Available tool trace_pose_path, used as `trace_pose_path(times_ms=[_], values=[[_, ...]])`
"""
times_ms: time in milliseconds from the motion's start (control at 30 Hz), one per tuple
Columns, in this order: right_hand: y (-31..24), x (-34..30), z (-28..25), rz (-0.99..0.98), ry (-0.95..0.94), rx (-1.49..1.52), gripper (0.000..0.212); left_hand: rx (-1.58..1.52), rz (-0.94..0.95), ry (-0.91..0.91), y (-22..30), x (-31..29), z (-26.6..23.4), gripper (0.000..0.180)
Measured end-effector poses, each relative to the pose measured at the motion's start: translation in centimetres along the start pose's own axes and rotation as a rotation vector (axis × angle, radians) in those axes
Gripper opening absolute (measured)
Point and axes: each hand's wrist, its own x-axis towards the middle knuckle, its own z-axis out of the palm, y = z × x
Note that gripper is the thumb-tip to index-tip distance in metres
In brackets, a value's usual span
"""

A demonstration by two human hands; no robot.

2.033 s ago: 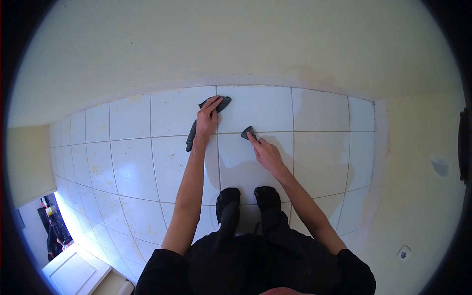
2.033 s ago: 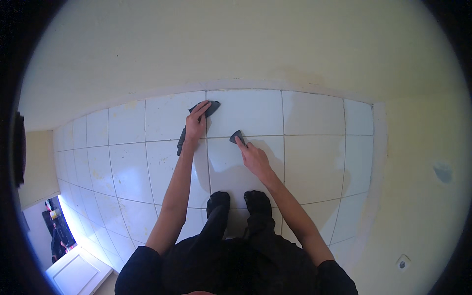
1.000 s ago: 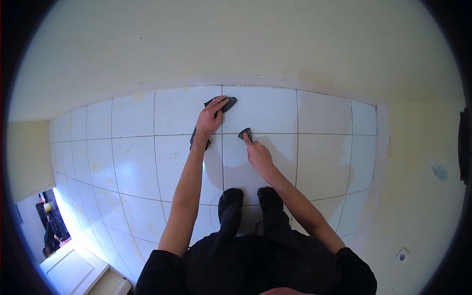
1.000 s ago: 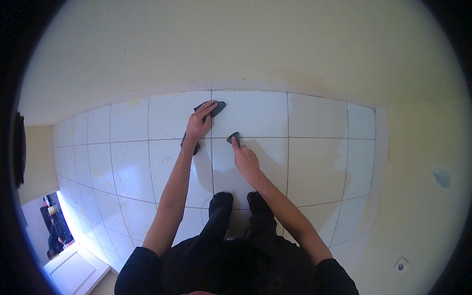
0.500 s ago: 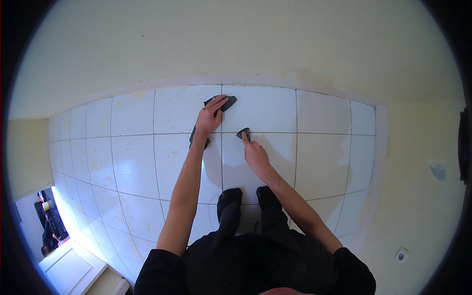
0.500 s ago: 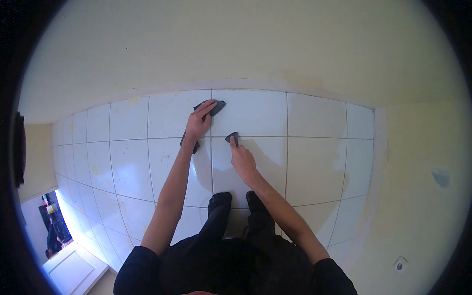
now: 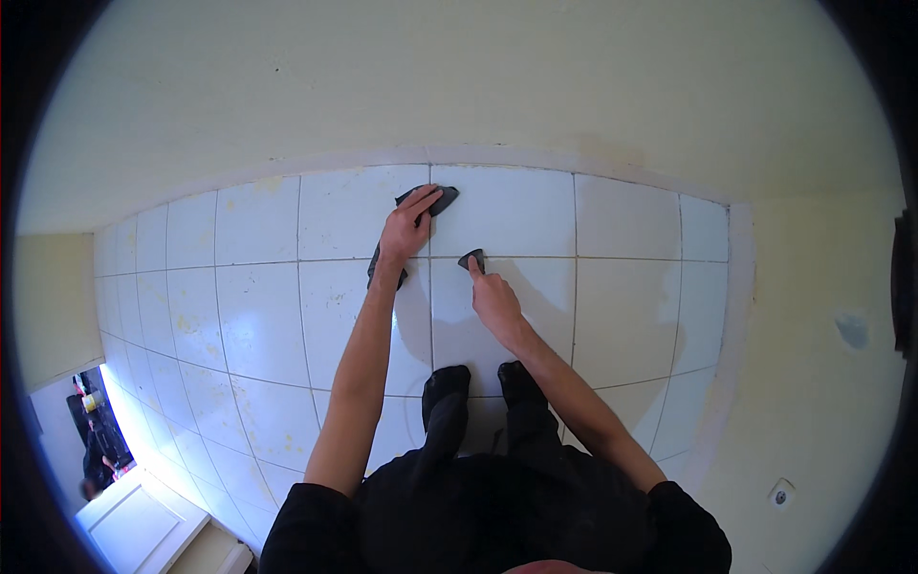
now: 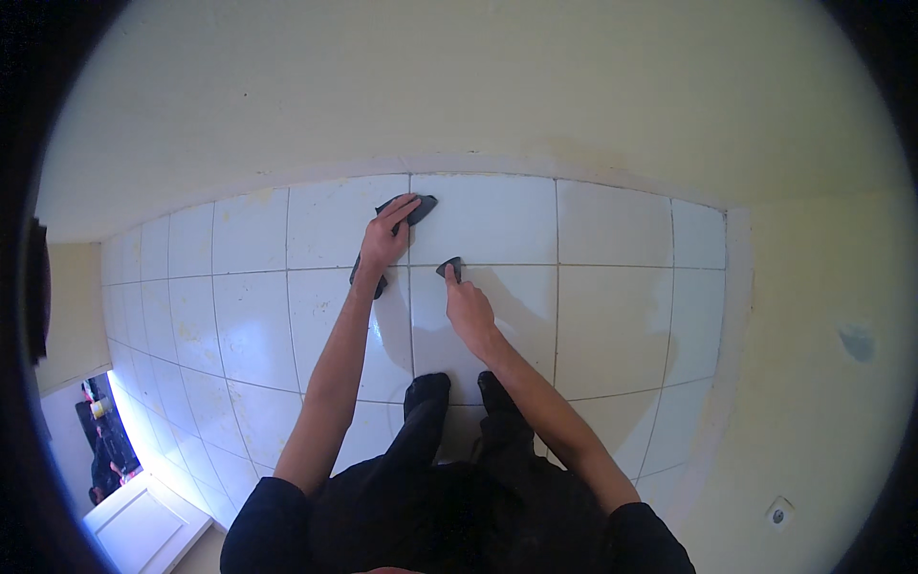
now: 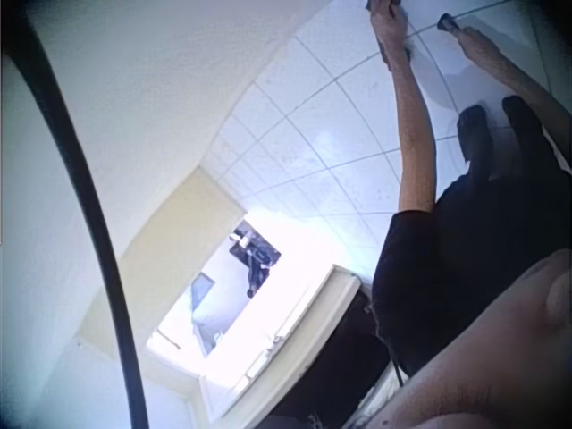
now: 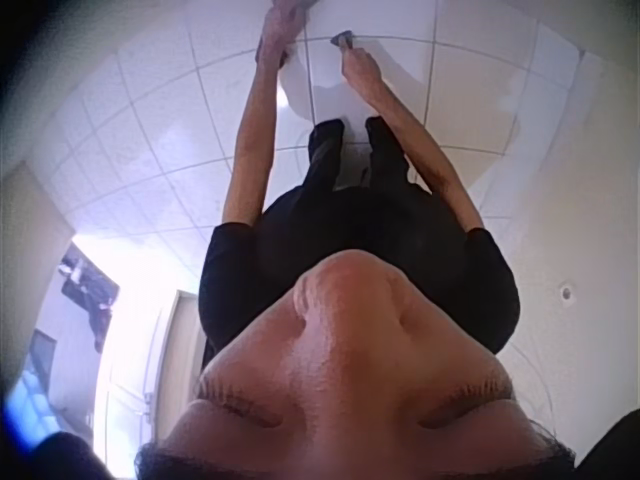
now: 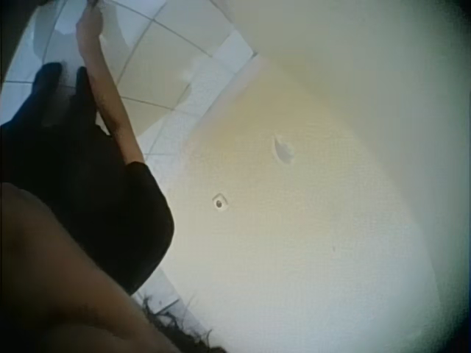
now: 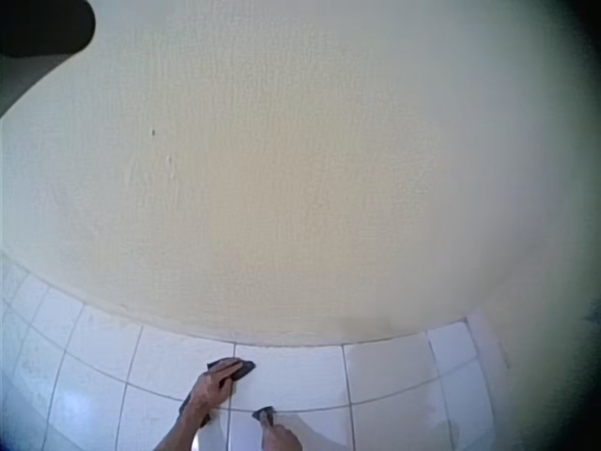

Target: The person scrapes grout lines between floor tiles using a putty knife and wipes the area with a dark cloth.

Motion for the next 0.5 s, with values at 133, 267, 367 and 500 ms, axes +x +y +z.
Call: trace_pose_path(times_ms=[133,267,367,500], values=[[-0.04,0.08,-0.27,-0.014,-0.006,0.002,0.055,-0.006,-0.02,-0.012,0.11,-0.02,-0.04,0.047],[-0.18,0.16,0.12,-0.006,-0.004,0.009,0.055,0.016,0.002,-0.01,-0.17,-0.1,-0.07,0.047],[-0.03,0.1,-0.27,-0.005,0.001,0.008,0.055,-0.001,-0.014,-0.02,-0.01,-0.05,-0.08,0.047],[-0.13,0.48,-0.19,-0.019,-0.003,0.016,0.054,0.001,-0.011,-0.013,-0.05,-0.07,-0.08,0.047]])
